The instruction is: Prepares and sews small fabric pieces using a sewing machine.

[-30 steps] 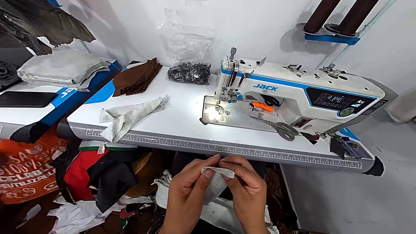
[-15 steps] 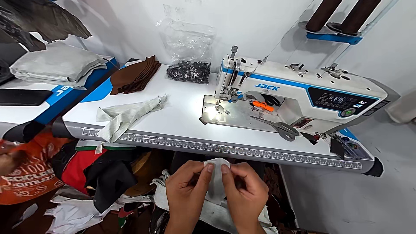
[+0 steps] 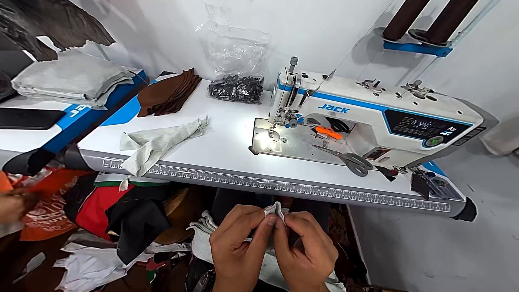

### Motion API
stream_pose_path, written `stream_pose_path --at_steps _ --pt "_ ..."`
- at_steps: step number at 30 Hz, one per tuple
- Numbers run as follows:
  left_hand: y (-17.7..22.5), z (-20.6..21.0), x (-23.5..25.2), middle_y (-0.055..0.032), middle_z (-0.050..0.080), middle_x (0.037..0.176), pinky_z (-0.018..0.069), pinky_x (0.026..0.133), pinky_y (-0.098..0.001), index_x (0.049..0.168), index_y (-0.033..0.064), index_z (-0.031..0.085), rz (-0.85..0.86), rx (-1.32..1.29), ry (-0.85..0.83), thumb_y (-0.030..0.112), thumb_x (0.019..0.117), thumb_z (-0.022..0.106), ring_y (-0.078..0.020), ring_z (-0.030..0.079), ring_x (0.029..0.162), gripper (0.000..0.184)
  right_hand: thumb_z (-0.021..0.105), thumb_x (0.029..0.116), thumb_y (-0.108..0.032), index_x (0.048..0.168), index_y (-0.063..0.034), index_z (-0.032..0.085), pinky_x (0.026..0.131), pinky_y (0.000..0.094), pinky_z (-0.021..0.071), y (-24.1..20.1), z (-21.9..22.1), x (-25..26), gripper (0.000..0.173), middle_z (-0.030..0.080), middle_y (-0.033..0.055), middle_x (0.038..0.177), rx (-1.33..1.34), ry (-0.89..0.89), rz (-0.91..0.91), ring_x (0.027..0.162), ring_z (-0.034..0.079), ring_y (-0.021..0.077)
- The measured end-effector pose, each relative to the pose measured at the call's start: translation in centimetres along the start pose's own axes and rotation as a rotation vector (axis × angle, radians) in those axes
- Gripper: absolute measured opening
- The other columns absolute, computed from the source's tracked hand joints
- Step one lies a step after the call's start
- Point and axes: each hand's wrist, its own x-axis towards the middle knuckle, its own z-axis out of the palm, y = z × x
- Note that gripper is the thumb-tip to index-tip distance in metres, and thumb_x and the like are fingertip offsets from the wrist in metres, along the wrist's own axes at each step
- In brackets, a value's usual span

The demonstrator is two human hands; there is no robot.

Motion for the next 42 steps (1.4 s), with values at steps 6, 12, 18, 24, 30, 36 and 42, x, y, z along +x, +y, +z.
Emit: stream_pose_path --at_steps 6,12,18,24,30,36,42 --pt "0.2 -0.1 0.1 -0.0029 0.072 0.088 0.0587 0.069 -0.0181 0.088 0.0051 0.077 -0.043 -0.047 -0.013 0.013 0.094 0.074 -0.0076 0.068 0.081 0.011 0.073 0.089 -0.011 0.092 -0.0036 0.074 0.065 0.0166 0.0581 -0.2 -0.1 0.1 0.008 0.072 0.003 0.083 0.018 -0.029 -0.004 0.075 0.069 0.0053" --pt "0.0 -0.3 0.2 -0.0033 0.072 0.093 0.0589 0.073 -0.0184 0.088 0.0066 0.076 -0.044 -0.049 -0.035 0.016 0.0929 0.076 -0.0086 0.069 0.087 0.011 0.061 0.0975 -0.019 0.101 -0.0017 0.074 0.077 0.0189 0.0591 -1.0 -0.8 0.2 0.022 0.074 0.006 0.094 0.033 -0.153 0.04 0.089 0.07 0.0068" --pt "0.1 -0.8 -0.1 -0.0027 0.071 0.104 0.0586 0.086 -0.0205 0.104 0.008 0.076 -0.006 0.065 -0.116 0.023 0.0894 0.081 -0.0091 0.068 0.1 0.021 0.048 0.1071 -0.028 0.116 0.0074 0.072 0.069 0.0184 0.0599 -2.3 -2.7 1.6 0.043 0.074 0.0137 0.107 0.141 -0.371 0.179 0.087 0.07 0.0056" --pt "0.4 -0.9 0.0 -0.0029 0.071 0.104 0.0569 0.087 -0.0211 0.103 0.0082 0.077 0.011 0.109 -0.107 0.017 0.0942 0.074 -0.0094 0.067 0.101 0.013 0.042 0.1084 -0.014 0.124 0.0107 0.067 0.074 0.0245 0.0638 -4.1 -4.1 3.3 0.039 0.075 0.0143 0.113 0.145 -0.548 0.3 0.095 0.074 0.0101" --pt "1.5 -2.1 1.1 -0.0054 0.074 0.101 0.059 0.082 -0.0236 0.101 0.006 0.079 -0.265 -0.253 -0.178 0.018 0.0996 0.067 -0.0116 0.069 0.094 0.017 0.065 0.102 -0.023 0.11 -0.0033 0.073 0.06 0.0206 0.0595 -2.6 -5.7 6.1 0.023 0.076 0.0028 0.096 0.223 -0.606 0.318 0.079 0.071 0.0057" --pt "1.4 -2.0 1.4 -0.0071 0.073 0.1 0.0584 0.082 -0.0237 0.102 0.0034 0.078 -0.335 -0.38 -0.202 0.016 0.1001 0.066 -0.0112 0.069 0.093 0.018 0.077 0.0922 -0.038 0.115 -0.0145 0.076 0.061 0.0192 0.0555 0.0 -4.0 8.4 0.033 0.071 -0.0036 0.092 0.299 -0.743 0.341 0.077 0.066 0.0051" --pt "0.3 -1.1 1.0 -0.0086 0.072 0.093 0.0615 0.077 -0.0291 0.104 0.002 0.072 -0.546 -0.622 -0.241 0.018 0.102 0.063 -0.0135 0.071 0.083 0.018 0.073 0.0964 -0.023 0.095 -0.0124 0.078 0.058 0.0178 0.0535 0.6 -2.8 9.6 0.012 0.069 -0.0029 0.081 0.304 -0.685 0.336 0.067 0.063 0.0052"
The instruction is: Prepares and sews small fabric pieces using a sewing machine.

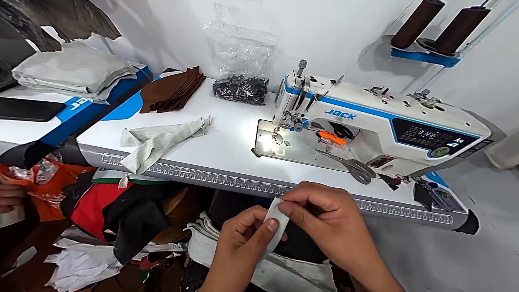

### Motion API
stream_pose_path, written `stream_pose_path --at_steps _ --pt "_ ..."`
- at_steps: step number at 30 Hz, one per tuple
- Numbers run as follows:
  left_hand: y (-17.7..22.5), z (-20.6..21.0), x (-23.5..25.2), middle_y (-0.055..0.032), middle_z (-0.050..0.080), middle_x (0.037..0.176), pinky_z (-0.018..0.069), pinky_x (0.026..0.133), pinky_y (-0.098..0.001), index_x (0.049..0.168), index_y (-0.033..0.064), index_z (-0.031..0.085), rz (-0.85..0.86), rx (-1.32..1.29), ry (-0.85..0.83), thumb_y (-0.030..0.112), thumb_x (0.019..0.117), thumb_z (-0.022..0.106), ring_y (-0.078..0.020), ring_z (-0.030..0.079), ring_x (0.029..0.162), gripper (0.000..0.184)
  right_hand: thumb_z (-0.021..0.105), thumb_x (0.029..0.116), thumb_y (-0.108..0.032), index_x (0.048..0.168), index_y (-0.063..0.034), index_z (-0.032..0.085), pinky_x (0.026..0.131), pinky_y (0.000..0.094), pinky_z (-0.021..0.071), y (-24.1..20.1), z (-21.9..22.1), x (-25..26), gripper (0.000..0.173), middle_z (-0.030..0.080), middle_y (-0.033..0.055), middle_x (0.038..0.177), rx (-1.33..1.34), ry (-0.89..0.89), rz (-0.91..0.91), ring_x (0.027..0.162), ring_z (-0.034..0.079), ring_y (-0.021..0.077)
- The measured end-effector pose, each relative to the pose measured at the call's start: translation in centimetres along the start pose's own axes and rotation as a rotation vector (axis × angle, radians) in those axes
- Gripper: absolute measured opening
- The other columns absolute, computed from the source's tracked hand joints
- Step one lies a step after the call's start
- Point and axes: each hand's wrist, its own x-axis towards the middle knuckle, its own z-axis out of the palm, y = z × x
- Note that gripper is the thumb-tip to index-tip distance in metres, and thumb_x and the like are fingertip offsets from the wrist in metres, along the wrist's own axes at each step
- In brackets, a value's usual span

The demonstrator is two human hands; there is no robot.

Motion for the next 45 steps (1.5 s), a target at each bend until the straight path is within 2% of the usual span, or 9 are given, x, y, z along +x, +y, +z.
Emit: stream_pose_path --at_steps 4,8,12,15,19,24,31,41,45 --pt "-1.0 -0.5 1.4 -0.0037 0.067 0.081 0.0582 0.064 -0.0269 0.099 0.0056 0.069 -0.059 -0.003 0.07 0.021 0.1066 0.055 -0.0096 0.064 0.067 0.022 0.069 0.0994 -0.025 0.097 -0.0124 0.077 0.057 0.0187 0.053 2.2 -0.1 1.0 0.016 0.069 -0.0033 0.081 0.0 0.014 0.059 0.067 0.063 0.0057" --pt "-1.3 -3.6 7.7 0.0074 0.062 0.076 0.0459 0.057 -0.0144 0.091 0.0129 0.071 0.262 0.735 0.022 0.027 0.1049 0.057 0.0024 0.055 0.064 0.024 0.064 0.1014 -0.021 0.101 -0.0113 0.076 0.057 0.0192 0.055 6.2 -0.8 3.8 0.015 0.073 -0.001 0.081 0.063 0.014 0.215 0.066 0.067 0.0067" --pt "-2.3 -4.8 17.3 0.0042 0.065 0.076 0.052 0.054 -0.0309 0.091 0.0147 0.074 0.188 1.242 -0.14 0.028 0.0991 0.066 -0.0079 0.059 0.061 0.018 0.065 0.1018 -0.023 0.097 -0.0117 0.075 0.054 0.025 0.0528 12.5 -2.0 8.3 0.016 0.073 -0.002 0.076 -0.091 0.091 0.364 0.061 0.065 0.0082" --pt "-4.7 -5.2 22.7 -0.0014 0.067 0.073 0.0525 0.054 -0.044 0.104 0.0129 0.073 -0.017 1.315 -0.217 0.026 0.0981 0.071 -0.0185 0.062 0.059 0.015 0.07 0.098 -0.032 0.09 -0.015 0.075 0.055 0.0334 0.051 17.9 -2.9 10.9 0.019 0.067 -0.0017 0.075 -0.371 0.145 0.339 0.062 0.061 0.011" --pt "-7.4 -5.8 25.3 0.0002 0.066 0.074 0.0533 0.056 -0.047 0.108 0.0177 0.073 -0.091 1.473 -0.315 0.028 0.0978 0.07 -0.0197 0.064 0.063 0.015 0.078 0.0888 -0.042 0.082 -0.0128 0.074 0.084 0.0486 0.0529 22.4 -3.2 12.6 0.03 0.067 0.0083 0.098 -0.638 0.071 0.321 0.101 0.062 0.0274" --pt "-9.1 -7.1 25.5 0.0071 0.062 0.072 0.0486 0.048 -0.033 0.087 0.024 0.077 0.24 1.595 -0.363 0.03 0.0915 0.068 -0.0096 0.062 0.061 0.011 0.076 0.0878 -0.049 0.072 -0.0184 0.069 0.075 0.0445 0.049 23.9 -3.6 13.7 0.036 0.061 -0.0027 0.068 -0.724 -0.026 0.333 0.072 0.061 0.0149" --pt "-9.9 -7.7 25.9 0.0092 0.062 0.07 0.0481 0.049 -0.0276 0.085 0.0253 0.078 0.321 1.567 -0.323 0.031 0.0914 0.063 -0.0061 0.062 0.062 0.017 0.077 0.0874 -0.042 0.091 -0.0156 0.075 0.076 0.0392 0.0572 24.7 -3.7 13.3 0.027 0.07 0.001 0.085 -0.734 0.015 0.338 0.083 0.068 0.0139" --pt "-10.6 -8.0 25.7 0.0114 0.061 0.071 0.0496 0.056 -0.0258 0.083 0.0253 0.074 0.313 1.565 -0.308 0.033 0.0951 0.06 -0.0039 0.062 0.067 0.021 0.084 0.0815 -0.039 0.088 -0.0132 0.074 0.07 0.0362 0.0551 24.3 -3.7 13.1 0.029 0.069 0.0024 0.081 -0.702 0.055 0.445 0.078 0.067 0.0138" --pt "-10.8 -8.0 25.6 0.012 0.062 0.071 0.05 0.056 -0.0251 0.084 0.0258 0.075 0.293 1.568 -0.303 0.033 0.0952 0.058 -0.0036 0.062 0.068 0.022 0.087 0.0789 -0.024 0.085 -0.0119 0.074 0.069 0.0408 0.0531 23.5 -3.9 13.8 0.019 0.068 0.005 0.081 -0.627 0.039 0.545 0.077 0.064 0.0188"
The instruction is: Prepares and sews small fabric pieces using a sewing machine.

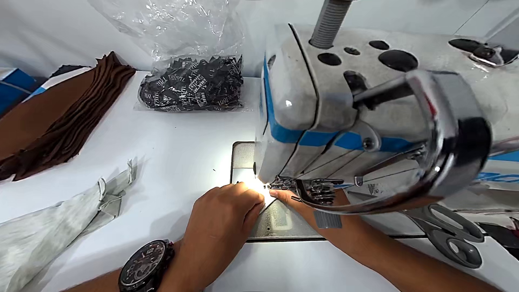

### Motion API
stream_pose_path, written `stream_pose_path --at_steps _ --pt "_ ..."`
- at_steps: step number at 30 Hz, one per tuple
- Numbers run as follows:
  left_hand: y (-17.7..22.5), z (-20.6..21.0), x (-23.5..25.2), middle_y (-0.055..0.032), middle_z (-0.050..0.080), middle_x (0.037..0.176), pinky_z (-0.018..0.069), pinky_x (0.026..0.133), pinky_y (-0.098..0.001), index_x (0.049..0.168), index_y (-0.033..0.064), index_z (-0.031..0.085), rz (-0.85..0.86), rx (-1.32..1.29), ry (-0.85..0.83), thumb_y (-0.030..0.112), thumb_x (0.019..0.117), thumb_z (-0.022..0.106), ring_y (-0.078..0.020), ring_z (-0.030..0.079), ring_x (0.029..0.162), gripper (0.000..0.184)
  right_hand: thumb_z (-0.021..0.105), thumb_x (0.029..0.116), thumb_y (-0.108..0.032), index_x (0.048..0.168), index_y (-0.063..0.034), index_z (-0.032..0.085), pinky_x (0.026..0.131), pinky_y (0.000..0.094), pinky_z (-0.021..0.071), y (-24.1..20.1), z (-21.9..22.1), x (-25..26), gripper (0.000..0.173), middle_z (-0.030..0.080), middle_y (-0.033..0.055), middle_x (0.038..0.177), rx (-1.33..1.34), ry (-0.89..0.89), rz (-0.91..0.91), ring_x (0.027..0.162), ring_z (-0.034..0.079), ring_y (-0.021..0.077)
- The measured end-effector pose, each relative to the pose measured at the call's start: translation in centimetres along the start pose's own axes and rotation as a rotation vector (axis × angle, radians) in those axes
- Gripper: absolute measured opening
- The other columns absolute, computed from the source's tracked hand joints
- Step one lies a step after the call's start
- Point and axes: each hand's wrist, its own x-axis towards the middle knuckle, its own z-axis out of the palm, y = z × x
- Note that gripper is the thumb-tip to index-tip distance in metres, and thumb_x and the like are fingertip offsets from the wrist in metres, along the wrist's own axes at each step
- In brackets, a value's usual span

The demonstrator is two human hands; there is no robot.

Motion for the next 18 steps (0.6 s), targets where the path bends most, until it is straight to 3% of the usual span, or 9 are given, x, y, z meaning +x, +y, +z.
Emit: stream_pose_path --at_steps 7,12,18 --pt "0.12 -0.07 0.16 0.013 0.063 0.072 0.0494 0.056 -0.0241 0.082 0.0262 0.076 -0.024 -0.008 0.006 0.034 0.0935 0.059 -0.0024 0.062 0.068 0.021 0.081 0.084 -0.024 0.085 -0.0105 0.074 0.066 0.041 0.0533 0.29 0.27 0.0 0.016 0.067 0.0073 0.079 -0.073 0.005 -0.058 0.074 0.064 0.0209" --pt "0.1 -0.16 0.43 0.0121 0.06 0.07 0.0485 0.054 -0.0239 0.081 0.0251 0.075 -0.016 -0.009 0.006 0.031 0.0914 0.061 -0.0028 0.06 0.065 0.018 0.081 0.083 -0.024 0.084 -0.0112 0.073 0.066 0.0388 0.0523 0.37 0.2 0.11 0.015 0.066 0.0062 0.078 -0.076 0.004 -0.056 0.075 0.064 0.0189" --pt "-0.09 -0.31 0.99 0.0108 0.061 0.073 0.0487 0.054 -0.0238 0.082 0.0234 0.074 -0.018 -0.02 0.019 0.029 0.0907 0.063 -0.0033 0.06 0.065 0.015 0.08 0.0838 -0.018 0.084 -0.0055 0.072 0.067 0.0455 0.0529 0.09 0.32 0.41 0.015 0.067 0.0122 0.079 -0.149 0.03 -0.107 0.075 0.066 0.0266"
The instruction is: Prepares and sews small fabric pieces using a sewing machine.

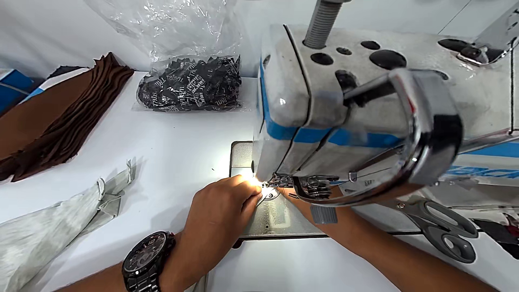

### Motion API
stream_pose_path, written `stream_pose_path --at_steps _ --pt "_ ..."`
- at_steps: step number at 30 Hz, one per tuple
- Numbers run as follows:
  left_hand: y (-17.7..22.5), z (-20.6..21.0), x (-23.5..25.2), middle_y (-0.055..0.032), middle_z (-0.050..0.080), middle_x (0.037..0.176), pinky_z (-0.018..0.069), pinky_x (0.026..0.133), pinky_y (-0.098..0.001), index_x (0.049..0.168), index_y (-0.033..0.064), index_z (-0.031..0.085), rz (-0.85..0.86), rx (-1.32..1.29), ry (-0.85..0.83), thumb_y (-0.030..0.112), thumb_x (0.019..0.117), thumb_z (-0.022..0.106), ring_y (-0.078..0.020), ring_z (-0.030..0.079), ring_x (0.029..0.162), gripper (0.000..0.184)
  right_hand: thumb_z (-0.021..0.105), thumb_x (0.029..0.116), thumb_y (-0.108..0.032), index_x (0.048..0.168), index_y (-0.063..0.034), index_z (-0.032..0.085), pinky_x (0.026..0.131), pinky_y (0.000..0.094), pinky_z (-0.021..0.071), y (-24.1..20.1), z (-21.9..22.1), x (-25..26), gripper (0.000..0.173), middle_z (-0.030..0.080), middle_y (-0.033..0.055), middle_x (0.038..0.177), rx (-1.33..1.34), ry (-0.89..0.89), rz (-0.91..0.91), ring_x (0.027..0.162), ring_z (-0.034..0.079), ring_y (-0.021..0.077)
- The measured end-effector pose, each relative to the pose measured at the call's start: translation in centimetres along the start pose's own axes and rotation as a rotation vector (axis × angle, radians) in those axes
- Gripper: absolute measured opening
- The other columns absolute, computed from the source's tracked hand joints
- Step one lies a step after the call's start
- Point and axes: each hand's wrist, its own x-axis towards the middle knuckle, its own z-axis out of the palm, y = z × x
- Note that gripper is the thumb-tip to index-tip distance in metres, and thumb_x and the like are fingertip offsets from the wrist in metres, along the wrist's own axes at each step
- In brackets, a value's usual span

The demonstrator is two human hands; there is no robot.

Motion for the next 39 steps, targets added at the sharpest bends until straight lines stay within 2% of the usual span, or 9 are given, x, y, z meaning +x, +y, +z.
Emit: stream_pose_path --at_steps 12,15,19,22,27,30,33,36,39 --pt "-0.1 -0.4 1.6 0.0015 0.058 0.069 0.0461 0.05 -0.0347 0.073 0.0144 0.065 -0.049 -0.002 -0.01 0.023 0.0909 0.07 -0.0151 0.06 0.062 0.021 0.072 0.0892 -0.022 0.096 -0.0072 0.073 0.071 0.0486 0.057 1.7 -3.5 -1.1 0.016 0.071 0.011 0.089 0.018 0.169 -0.212 0.085 0.07 0.026" --pt "0.1 -0.5 1.9 0.0001 0.058 0.07 0.047 0.051 -0.0379 0.077 0.0136 0.065 -0.09 -0.025 -0.046 0.024 0.094 0.07 -0.0174 0.06 0.062 0.021 0.059 0.1002 -0.031 0.111 -0.0183 0.076 0.084 0.0509 0.0596 6.8 -8.9 -6.0 0.024 0.072 0.0021 0.113 -0.108 0.171 -0.138 0.105 0.07 0.0229" --pt "1.1 -1.5 2.3 -0.0062 0.062 0.071 0.0489 0.054 -0.046 0.087 0.0092 0.066 -0.211 -0.028 -0.144 0.025 0.0963 0.07 -0.025 0.063 0.065 0.018 0.046 0.0959 -0.006 0.115 -0.0074 0.076 0.088 0.069 0.0507 15.4 -11.6 -14.1 0.037 0.069 0.0229 0.119 -0.291 0.236 -0.001 0.11 0.065 0.0475" --pt "2.3 -2.0 2.4 -0.013 0.065 0.077 0.0522 0.06 -0.0529 0.093 0.0048 0.067 -0.264 -0.029 -0.18 0.025 0.0994 0.066 -0.0326 0.067 0.073 0.022 0.053 0.0942 -0.007 0.121 -0.0112 0.075 0.09 0.0626 0.0547 18.0 -11.4 -15.8 0.035 0.071 0.017 0.119 -0.241 0.224 -0.027 0.11 0.068 0.0397" --pt "3.6 -2.9 -0.3 -0.0215 0.068 0.089 0.0544 0.07 -0.0604 0.105 -0.0002 0.066 -0.333 -0.195 -0.138 0.021 0.1022 0.062 -0.0405 0.068 0.084 0.022 0.077 0.0866 -0.007 0.147 -0.0094 0.055 0.084 0.0753 0.0493 12.0 -13.7 -17.4 0.064 0.068 0.028 0.117 -0.203 -0.096 0.197 0.102 0.066 0.0522" --pt "4.2 -4.7 -4.2 -0.0141 0.066 0.085 0.0559 0.067 -0.0463 0.111 -0.0007 0.063 -0.371 -0.483 -0.049 0.021 0.1058 0.057 -0.0256 0.065 0.071 0.023 0.081 0.0789 -0.009 0.138 -0.0087 0.063 0.07 0.0754 0.0501 7.9 -13.2 -20.4 0.062 0.067 0.0324 0.111 -0.315 -0.141 0.216 0.09 0.067 0.0554" --pt "5.9 -6.6 -9.0 -0.0089 0.069 0.085 0.0565 0.062 -0.0319 0.111 0.0029 0.058 -0.519 -0.912 0.071 0.018 0.1065 0.056 -0.0168 0.068 0.069 0.016 0.075 0.0824 -0.005 0.144 -0.0024 0.055 0.074 0.0758 0.0495 6.1 -11.9 -23.3 0.064 0.068 0.0336 0.111 -0.321 -0.188 0.261 0.093 0.067 0.0572" --pt "8.7 -9.2 -13.0 -0.009 0.066 0.081 0.054 0.065 -0.0287 0.105 0.0031 0.06 -0.65 -1.262 0.242 0.006 0.0999 0.064 -0.0158 0.064 0.069 0.007 0.074 0.0841 -0.003 0.147 0.0021 0.051 0.078 0.0627 0.0562 6.3 -10.5 -26.0 0.067 0.072 0.0236 0.105 0.077 -0.121 0.142 0.088 0.071 0.0411" --pt "10.9 -11.1 -15.6 -0.0068 0.069 0.084 0.0519 0.066 -0.025 0.109 0.0053 0.065 -0.688 -1.36 0.35 0.001 0.0943 0.069 -0.0122 0.063 0.071 0.016 0.083 0.0851 -0.028 0.149 -0.0003 0.043 0.08 0.0365 0.062 3.2 -7.5 -28.4 0.08 0.071 0.0045 0.107 0.831 -0.14 -0.085 0.093 0.071 0.0168"
